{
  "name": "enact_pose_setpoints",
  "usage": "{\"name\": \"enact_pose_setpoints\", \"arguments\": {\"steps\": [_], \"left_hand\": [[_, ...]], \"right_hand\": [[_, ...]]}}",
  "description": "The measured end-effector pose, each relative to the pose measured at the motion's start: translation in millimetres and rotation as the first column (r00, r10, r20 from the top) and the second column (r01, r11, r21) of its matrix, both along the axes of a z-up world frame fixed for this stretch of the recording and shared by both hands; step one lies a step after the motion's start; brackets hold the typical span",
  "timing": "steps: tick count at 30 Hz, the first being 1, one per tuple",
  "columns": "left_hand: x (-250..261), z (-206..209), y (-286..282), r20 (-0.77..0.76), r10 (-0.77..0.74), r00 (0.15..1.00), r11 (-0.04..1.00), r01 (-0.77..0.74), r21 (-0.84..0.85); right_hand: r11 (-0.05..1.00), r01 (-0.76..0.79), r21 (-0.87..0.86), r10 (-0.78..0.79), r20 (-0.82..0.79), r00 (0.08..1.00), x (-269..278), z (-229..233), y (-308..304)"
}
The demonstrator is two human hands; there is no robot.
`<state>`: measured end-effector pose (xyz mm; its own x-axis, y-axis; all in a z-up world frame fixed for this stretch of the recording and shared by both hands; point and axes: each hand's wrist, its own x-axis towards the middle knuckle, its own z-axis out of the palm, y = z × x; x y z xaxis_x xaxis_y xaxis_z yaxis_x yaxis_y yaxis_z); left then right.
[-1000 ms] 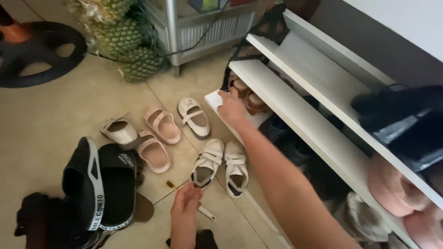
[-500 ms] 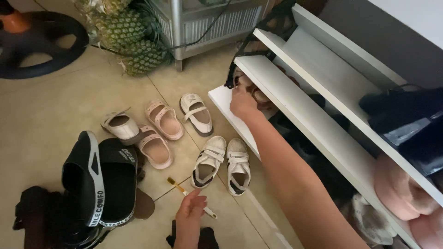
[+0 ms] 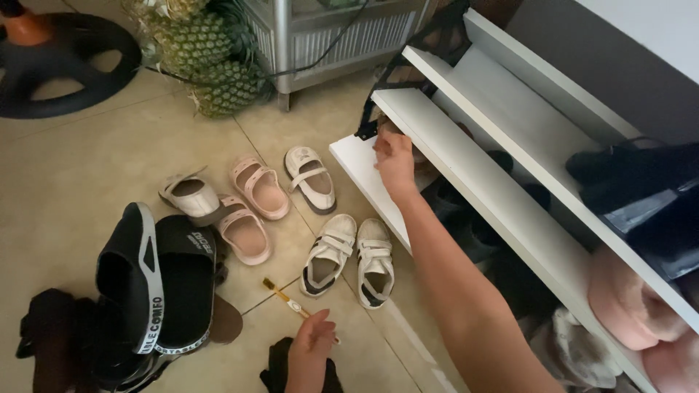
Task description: The recorder cleans various pairs of shoes and places them onto a shoe rack.
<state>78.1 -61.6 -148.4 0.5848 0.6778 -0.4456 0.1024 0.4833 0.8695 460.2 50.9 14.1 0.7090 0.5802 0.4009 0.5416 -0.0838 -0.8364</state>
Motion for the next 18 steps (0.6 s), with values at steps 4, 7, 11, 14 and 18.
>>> {"name": "enact_pose_setpoints", "arguments": {"steps": [4, 7, 11, 14, 18], "left_hand": [[4.4, 19.1, -2.2, -0.035, -0.021, 0.999, 0.999, 0.02, -0.027], [7.9, 52.4, -1.4, -0.239, -0.11, 0.965, 0.993, 0.099, -0.059], [5.3, 0.8, -14.0, -0.22, -0.126, 0.967, 0.991, 0.115, -0.065], [7.1, -20.9, -19.5, -0.161, -0.122, 0.979, 0.992, 0.117, -0.039], [6.9, -14.4, -22.6, -0.13, -0.147, 0.981, 0.989, 0.143, -0.034]], "right_hand": [[0.996, -0.006, 0.093, 0.015, -0.097, 0.995, -7.3, 3.0, -1.1], [0.985, 0.165, -0.057, -0.147, 0.236, 0.961, -20.5, 15.6, -4.4], [0.801, 0.381, -0.462, -0.097, 0.528, 0.844, -32.9, 38.0, -7.6], [0.689, 0.428, -0.585, -0.018, 0.576, 0.818, -20.5, 28.9, -4.6], [0.608, 0.485, -0.629, 0.07, 0.651, 0.756, -6.0, 17.9, 0.2]]}}
